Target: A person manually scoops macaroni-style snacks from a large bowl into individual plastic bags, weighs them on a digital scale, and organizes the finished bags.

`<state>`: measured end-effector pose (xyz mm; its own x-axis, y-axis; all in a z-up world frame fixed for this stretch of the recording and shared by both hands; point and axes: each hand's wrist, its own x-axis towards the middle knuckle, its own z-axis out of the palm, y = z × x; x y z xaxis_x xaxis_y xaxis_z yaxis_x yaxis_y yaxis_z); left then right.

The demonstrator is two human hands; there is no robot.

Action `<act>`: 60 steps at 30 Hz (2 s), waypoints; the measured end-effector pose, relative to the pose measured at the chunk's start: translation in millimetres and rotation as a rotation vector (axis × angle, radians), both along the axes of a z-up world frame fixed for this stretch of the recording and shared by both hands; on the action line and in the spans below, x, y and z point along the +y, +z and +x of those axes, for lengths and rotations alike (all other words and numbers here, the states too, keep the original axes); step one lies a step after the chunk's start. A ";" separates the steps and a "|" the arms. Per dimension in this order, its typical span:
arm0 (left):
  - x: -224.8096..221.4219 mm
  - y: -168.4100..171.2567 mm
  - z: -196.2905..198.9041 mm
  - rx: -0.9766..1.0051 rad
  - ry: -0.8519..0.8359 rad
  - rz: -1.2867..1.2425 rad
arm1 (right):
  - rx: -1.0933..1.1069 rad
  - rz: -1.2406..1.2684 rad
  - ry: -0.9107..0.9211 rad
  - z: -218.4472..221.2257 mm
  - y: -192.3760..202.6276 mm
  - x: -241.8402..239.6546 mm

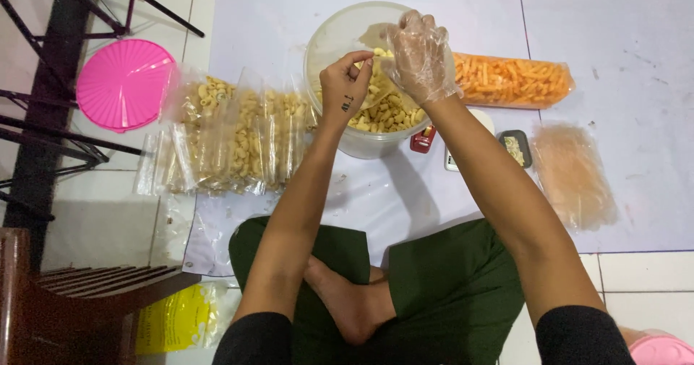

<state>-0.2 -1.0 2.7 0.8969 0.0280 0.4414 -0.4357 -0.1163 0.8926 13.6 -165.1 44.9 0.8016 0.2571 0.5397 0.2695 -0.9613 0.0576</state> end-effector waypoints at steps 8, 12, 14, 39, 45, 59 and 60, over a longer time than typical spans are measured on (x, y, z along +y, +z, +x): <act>9.2 3.5 -4.3 0.084 -0.098 0.364 | 0.121 0.343 0.069 -1.6 15.2 -44.1; 15.8 37.9 1.7 0.107 -0.029 0.353 | 0.149 0.397 -0.062 -29.5 51.2 -44.7; 16.7 70.1 -9.5 -0.054 0.028 0.270 | 0.254 0.489 -0.018 -36.1 60.9 -45.0; -60.8 100.2 -165.0 0.291 -0.796 -0.054 | 0.074 0.093 1.067 -248.9 129.5 -155.4; -93.1 49.4 -189.4 0.447 -0.777 -0.088 | 0.760 0.232 -0.045 -296.3 81.2 -76.7; -81.4 7.4 -157.5 0.503 -0.528 -0.007 | 0.541 0.411 0.121 -280.4 52.8 -86.0; -82.1 4.6 -155.1 0.439 -0.511 0.005 | 0.702 0.366 0.006 -279.1 59.1 -84.9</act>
<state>-155.3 -83.1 7.2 0.8933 -0.4483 0.0318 -0.0339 0.0035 0.9994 -265.5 -250.0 104.0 0.9853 0.1661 -0.0408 0.1307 -0.8849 -0.4471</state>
